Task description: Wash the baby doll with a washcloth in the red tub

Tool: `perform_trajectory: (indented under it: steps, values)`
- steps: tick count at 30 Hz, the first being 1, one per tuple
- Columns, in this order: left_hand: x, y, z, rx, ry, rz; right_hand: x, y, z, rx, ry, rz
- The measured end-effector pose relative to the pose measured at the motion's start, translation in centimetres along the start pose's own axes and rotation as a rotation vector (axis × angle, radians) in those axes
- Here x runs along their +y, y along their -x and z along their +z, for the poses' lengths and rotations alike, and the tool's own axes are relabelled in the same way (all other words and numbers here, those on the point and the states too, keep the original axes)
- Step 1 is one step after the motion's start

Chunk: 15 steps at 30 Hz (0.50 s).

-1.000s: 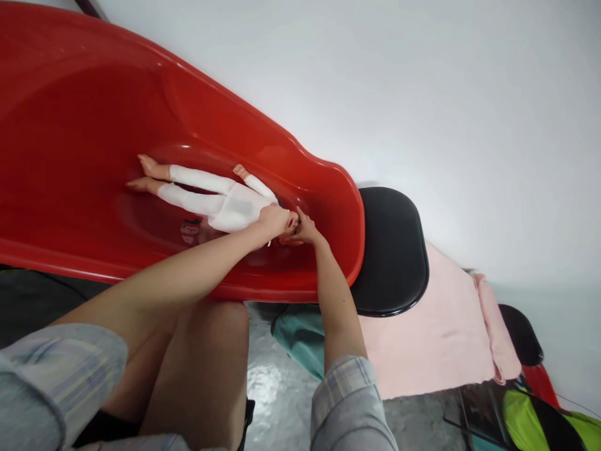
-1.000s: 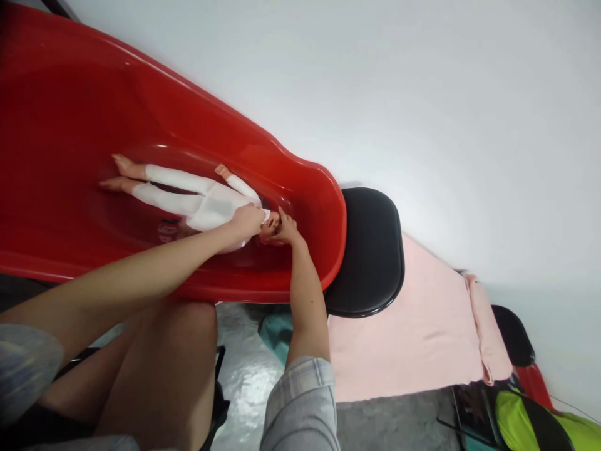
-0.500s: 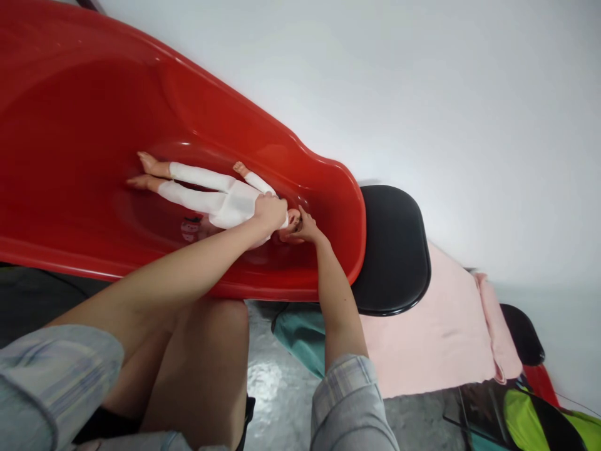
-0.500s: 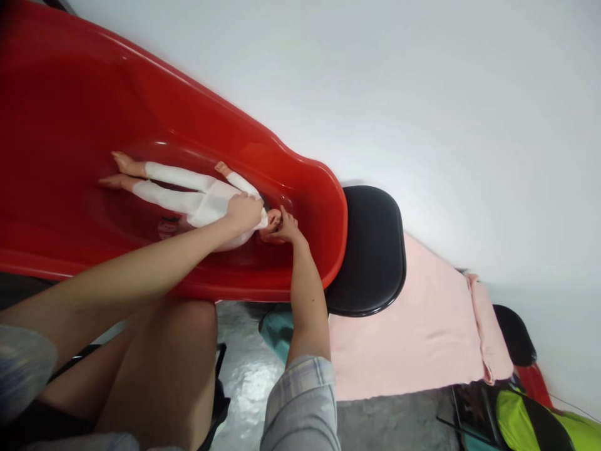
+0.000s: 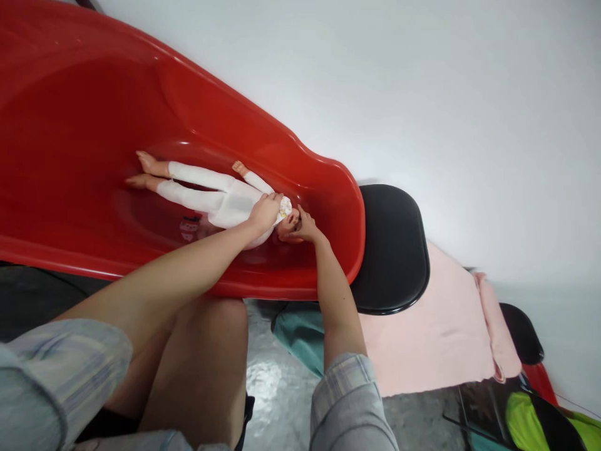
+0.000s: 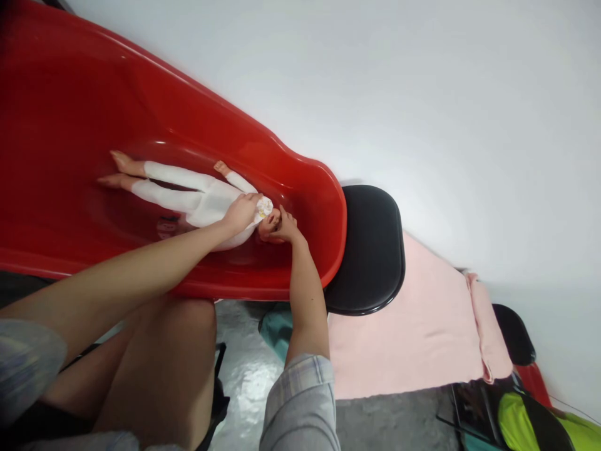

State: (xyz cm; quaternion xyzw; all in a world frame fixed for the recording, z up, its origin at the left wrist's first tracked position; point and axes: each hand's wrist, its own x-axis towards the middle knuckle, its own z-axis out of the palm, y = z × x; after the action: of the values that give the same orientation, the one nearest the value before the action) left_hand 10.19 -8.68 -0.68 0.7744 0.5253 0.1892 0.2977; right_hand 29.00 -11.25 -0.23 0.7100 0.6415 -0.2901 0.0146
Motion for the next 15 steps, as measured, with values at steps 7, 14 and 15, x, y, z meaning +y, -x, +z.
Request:
perform_trajectory:
  steps: [7, 14, 15]
  values:
    - [-0.2, 0.0, -0.6, 0.132, 0.216, -0.186, -0.1, 0.2, -0.1, -0.005, -0.006, 0.004]
    - [-0.2, -0.1, 1.7, -0.065, 0.109, 0.075, 0.0, 0.1, -0.2, -0.009, -0.017, 0.006]
    - [-0.2, -0.2, 1.8, -0.068, 0.085, 0.076, 0.1, 0.1, -0.2, -0.008, -0.017, 0.001]
